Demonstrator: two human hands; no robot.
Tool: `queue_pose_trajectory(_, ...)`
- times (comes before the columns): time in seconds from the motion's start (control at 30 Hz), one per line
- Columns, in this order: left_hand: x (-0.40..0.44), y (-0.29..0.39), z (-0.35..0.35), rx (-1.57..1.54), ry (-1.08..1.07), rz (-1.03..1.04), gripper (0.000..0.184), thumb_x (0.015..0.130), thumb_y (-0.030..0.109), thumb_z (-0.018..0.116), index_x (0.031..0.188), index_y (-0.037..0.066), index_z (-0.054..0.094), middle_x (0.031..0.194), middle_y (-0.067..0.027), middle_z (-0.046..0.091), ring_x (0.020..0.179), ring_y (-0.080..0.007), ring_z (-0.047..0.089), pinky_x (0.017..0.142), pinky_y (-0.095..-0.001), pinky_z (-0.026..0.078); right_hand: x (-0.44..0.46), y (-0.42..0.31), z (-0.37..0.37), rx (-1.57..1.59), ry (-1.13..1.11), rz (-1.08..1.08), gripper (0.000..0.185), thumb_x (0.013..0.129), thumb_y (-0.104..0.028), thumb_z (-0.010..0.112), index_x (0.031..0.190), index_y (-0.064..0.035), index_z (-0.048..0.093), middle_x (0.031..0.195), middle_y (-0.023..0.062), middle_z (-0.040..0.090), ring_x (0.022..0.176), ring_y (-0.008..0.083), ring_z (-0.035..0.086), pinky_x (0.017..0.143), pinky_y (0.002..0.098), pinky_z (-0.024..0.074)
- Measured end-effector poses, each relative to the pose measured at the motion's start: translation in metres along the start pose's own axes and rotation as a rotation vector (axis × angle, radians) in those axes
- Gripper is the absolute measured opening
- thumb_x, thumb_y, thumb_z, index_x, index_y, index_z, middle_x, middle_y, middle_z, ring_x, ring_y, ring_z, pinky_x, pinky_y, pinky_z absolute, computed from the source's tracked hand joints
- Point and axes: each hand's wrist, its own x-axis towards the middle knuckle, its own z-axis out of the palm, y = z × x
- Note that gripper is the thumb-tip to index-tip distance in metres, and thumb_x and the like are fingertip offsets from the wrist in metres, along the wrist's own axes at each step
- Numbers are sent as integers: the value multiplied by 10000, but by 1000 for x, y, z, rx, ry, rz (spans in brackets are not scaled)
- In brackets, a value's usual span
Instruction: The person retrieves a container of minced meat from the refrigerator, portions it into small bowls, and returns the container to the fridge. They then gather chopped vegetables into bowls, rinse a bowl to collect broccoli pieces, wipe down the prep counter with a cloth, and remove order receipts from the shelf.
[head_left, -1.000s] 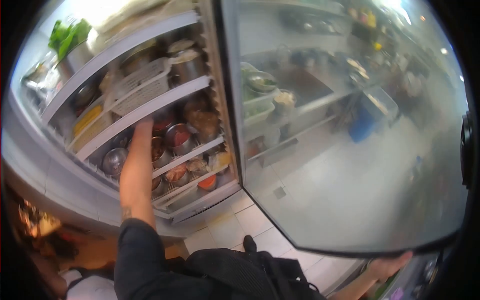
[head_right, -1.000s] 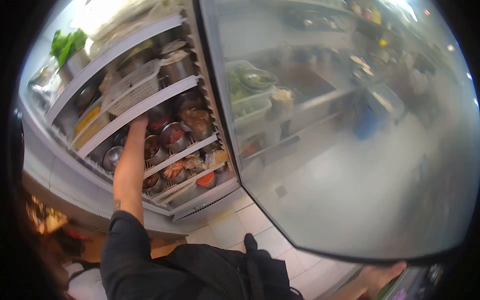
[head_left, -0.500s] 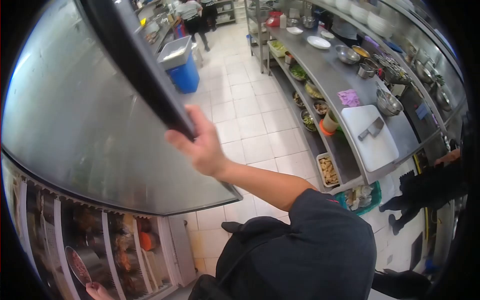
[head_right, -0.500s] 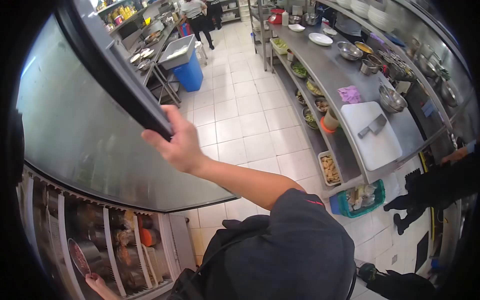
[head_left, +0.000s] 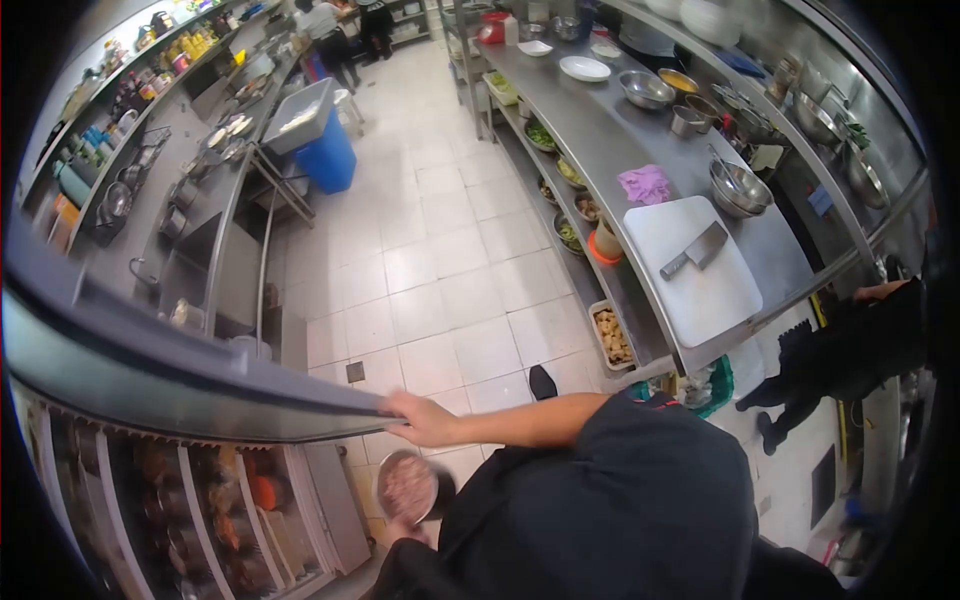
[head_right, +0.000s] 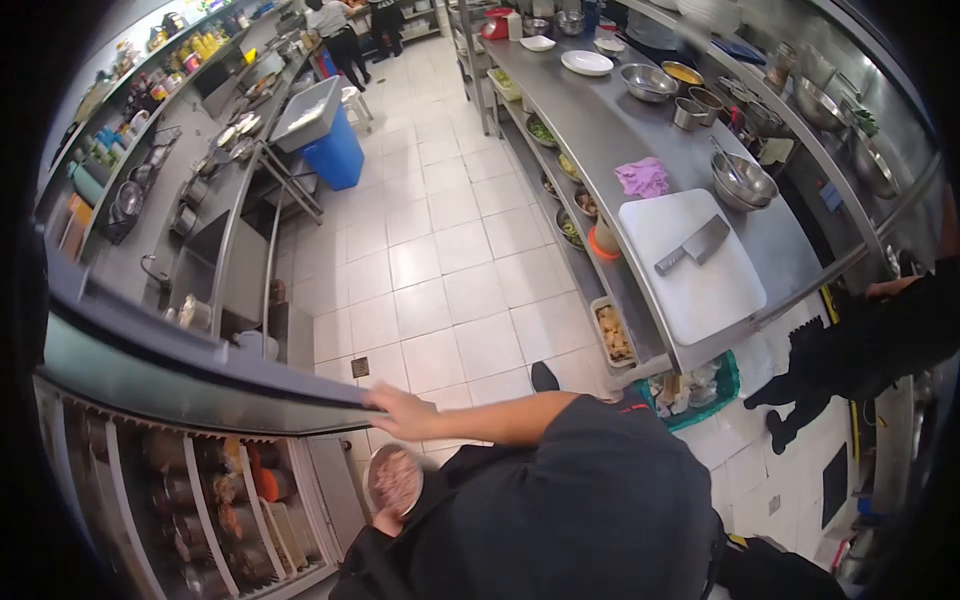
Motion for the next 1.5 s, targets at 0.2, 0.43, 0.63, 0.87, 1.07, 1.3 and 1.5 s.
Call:
queue_pose_trajectory(0.2,128,291,46,-752,328,-303,304,770,77,731,631,-8,475,629,-69,522,576,-138,488,466,-357,411,-88,125,-102,-659,-263,-97,601,817,-412,662,1271,-40,533,1248,215,530,1195,409,482,991,547,384)
queue_pose_trajectory(0.43,260,446,71,-997,240,-161,290,708,-40,632,602,63,382,592,-8,403,578,-97,366,468,-324,310,-52,127,-277,-709,-115,340,560,816,-428,657,1230,-61,570,1260,198,504,1212,407,458,937,581,410)
queue_pose_trajectory(0.63,318,520,24,-1150,176,-192,245,680,-69,593,628,68,397,605,2,374,573,-98,357,469,-323,296,10,144,-351,-791,-26,192,548,826,-393,654,1245,-57,548,1298,201,488,1238,406,444,976,559,402)
queue_pose_trajectory(0.87,449,541,32,-1216,350,-262,273,652,-80,566,610,101,366,566,1,380,492,-103,375,393,-307,268,120,203,-408,-875,-216,99,553,842,-359,635,1289,-59,506,1337,216,472,1247,425,443,970,542,426)
queue_pose_trajectory(1.07,623,594,26,-1075,208,-112,252,651,-57,567,611,92,368,575,10,363,523,-98,348,403,-317,271,231,248,-517,-724,-234,219,496,849,-346,638,1271,-106,536,1354,202,468,1253,413,444,954,579,424)
queue_pose_trajectory(1.3,777,772,-76,-997,119,257,205,653,-34,563,603,35,377,565,-26,372,575,-118,335,477,-346,284,328,245,-679,-793,97,469,475,880,-420,575,1243,-114,563,1326,162,480,1246,394,433,939,611,408)
queue_pose_trajectory(1.5,899,865,-75,-1169,-197,181,220,645,-73,554,609,70,390,564,-22,406,490,-122,382,403,-314,287,392,299,-783,-669,201,525,341,892,-382,583,1075,-101,644,1086,180,612,1021,389,591,857,503,486)
